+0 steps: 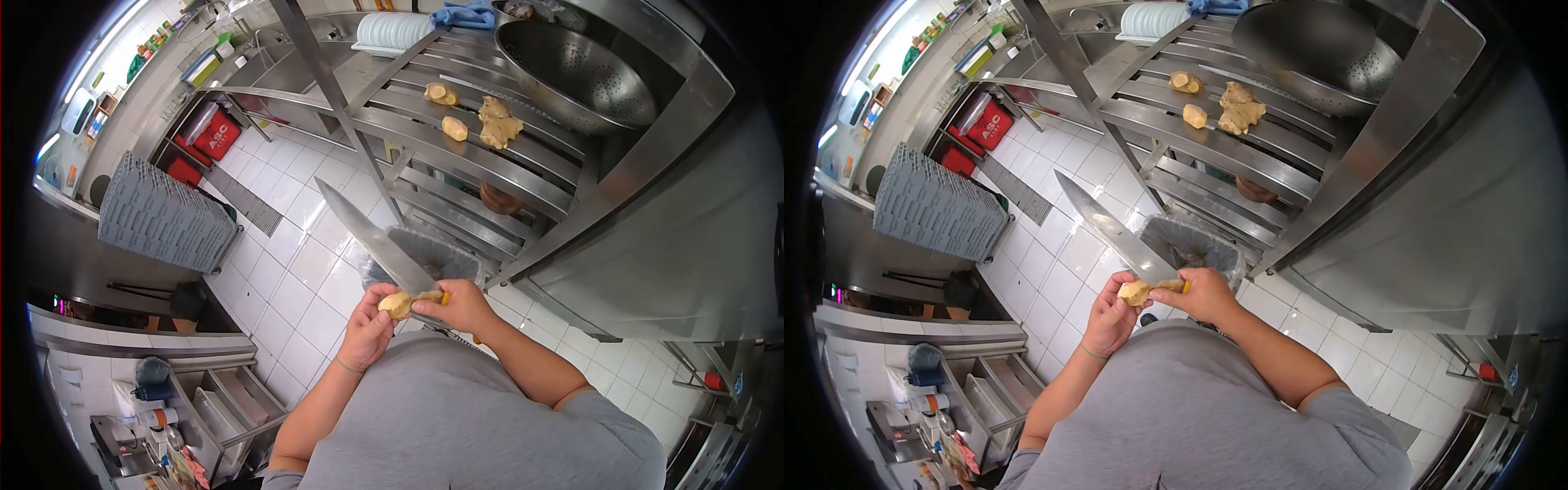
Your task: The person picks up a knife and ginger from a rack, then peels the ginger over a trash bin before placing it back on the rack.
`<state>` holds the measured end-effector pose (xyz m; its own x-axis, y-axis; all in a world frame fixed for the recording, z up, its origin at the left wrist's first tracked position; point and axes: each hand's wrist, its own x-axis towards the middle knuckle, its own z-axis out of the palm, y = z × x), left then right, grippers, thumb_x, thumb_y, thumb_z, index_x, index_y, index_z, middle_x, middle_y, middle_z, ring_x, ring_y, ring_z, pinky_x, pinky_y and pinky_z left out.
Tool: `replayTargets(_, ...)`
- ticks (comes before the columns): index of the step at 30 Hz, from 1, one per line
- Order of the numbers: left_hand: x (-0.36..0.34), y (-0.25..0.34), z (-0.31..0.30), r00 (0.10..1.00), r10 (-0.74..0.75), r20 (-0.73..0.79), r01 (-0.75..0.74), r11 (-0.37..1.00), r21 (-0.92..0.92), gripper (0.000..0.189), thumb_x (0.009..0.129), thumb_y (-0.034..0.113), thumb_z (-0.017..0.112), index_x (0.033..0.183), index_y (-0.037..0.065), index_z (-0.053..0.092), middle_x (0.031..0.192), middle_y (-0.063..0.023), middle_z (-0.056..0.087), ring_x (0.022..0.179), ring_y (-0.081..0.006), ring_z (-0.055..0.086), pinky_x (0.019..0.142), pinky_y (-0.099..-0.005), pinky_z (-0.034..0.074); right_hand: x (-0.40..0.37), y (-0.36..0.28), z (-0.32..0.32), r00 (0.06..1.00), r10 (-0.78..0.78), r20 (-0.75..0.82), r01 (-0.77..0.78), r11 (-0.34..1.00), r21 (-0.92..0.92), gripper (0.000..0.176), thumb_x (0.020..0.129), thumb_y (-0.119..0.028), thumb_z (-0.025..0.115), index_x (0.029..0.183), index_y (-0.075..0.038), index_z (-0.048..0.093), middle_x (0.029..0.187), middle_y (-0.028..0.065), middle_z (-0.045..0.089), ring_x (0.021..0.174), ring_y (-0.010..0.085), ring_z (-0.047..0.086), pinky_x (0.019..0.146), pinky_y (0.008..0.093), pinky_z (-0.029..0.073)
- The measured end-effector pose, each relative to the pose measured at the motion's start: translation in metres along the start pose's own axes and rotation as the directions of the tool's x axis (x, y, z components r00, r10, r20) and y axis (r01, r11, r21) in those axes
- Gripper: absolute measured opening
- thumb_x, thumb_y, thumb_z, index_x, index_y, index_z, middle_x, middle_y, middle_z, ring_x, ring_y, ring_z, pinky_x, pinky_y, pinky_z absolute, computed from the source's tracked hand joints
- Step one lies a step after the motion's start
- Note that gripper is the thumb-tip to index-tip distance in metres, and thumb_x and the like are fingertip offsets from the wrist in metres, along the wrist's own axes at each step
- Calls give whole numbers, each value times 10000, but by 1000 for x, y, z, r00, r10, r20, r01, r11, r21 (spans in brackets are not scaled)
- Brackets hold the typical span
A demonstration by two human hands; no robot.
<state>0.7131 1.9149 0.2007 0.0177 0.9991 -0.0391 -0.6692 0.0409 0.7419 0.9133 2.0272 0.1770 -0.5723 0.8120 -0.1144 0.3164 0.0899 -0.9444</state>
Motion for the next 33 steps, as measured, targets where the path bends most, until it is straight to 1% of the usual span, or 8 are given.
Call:
replayTargets(5, -2, -1, 0, 999, -33, 13, 33, 999, -17, 503, 943, 202, 801, 1344, 72, 527, 1321, -82, 626, 1246, -184, 598, 1082, -351, 472, -3, -5, 0, 999, 5, 46, -7, 999, 35, 559, 799, -542, 882, 820, -4, 730, 655, 103, 669, 594, 170, 623, 589, 361, 502)
replayTargets(8, -3, -1, 0, 1000, -26, -6, 26, 998, 62, 531, 915, 270, 836, 1306, 76, 534, 1255, -80, 660, 1205, -201, 634, 1086, -392, 484, -3, -1, 0, 996, -13, 87, 5, 996, 94, 519, 810, -505, 886, 839, -7, 745, 662, 93, 674, 603, 149, 618, 587, 352, 500)
replayTargets(10, -4, -1, -2, 996, -70, 48, 72, 997, -25, 512, 906, 149, 835, 1308, 56, 531, 1291, -76, 647, 1209, -184, 623, 1068, -320, 471, -4, -2, 0, 994, -46, 102, 33, 990, 135, 505, 813, -493, 887, 848, -8, 751, 664, 90, 676, 603, 141, 615, 585, 349, 500)
replayTargets(13, -5, 0, -3, 991, -117, 59, 118, 993, -1, 503, 907, 140, 831, 1298, 52, 528, 1276, -79, 654, 1208, -182, 624, 1064, -310, 472, -6, -9, -2, 988, -82, 131, 61, 986, 154, 527, 809, -510, 882, 856, -2, 753, 667, 107, 680, 604, 151, 622, 594, 345, 503)
replayTargets(15, -6, 3, 0, 992, -117, 42, 117, 993, 7, 496, 905, 136, 831, 1290, 52, 528, 1276, -81, 654, 1206, -184, 626, 1063, -314, 473, -6, -14, -5, 988, -14, 154, 12, 1000, 13, 556, 799, -540, 878, 839, -1, 745, 663, 123, 678, 600, 166, 626, 600, 343, 508)
replayTargets(19, -6, 1, -9, 992, -117, 53, 115, 993, 26, 546, 894, 117, 836, 1334, 40, 522, 1319, -94, 645, 1242, -202, 617, 1087, -334, 466, -8, -23, -9, 991, -11, 137, 18, 999, -50, 594, 789, -589, 863, 826, -9, 742, 667, 138, 684, 603, 218, 659, 606, 360, 519)
replayTargets(25, -4, -2, 2, 997, -81, -13, 82, 993, 86, 692, 864, 92, 855, 1445, 4, 488, 1405, -121, 610, 1319, -223, 582, 1127, -353, 451, -11, -28, -9, 991, -82, 109, 97, 986, -137, 623, 788, -637, 836, 774, -27, 710, 701, 149, 705, 653, 315, 716, 619, 404, 543)
replayTargets(33, -3, -2, 5, 995, -39, -86, 54, 982, 181, 578, 852, 72, 864, 1341, 21, 561, 1312, -97, 663, 1206, -192, 640, 1044, -329, 506, -12, -25, -4, 956, -293, 3, 289, 940, -184, 587, 820, -582, 836, 747, -26, 666, 659, 153, 659, 611, 324, 679, 585, 421, 514)
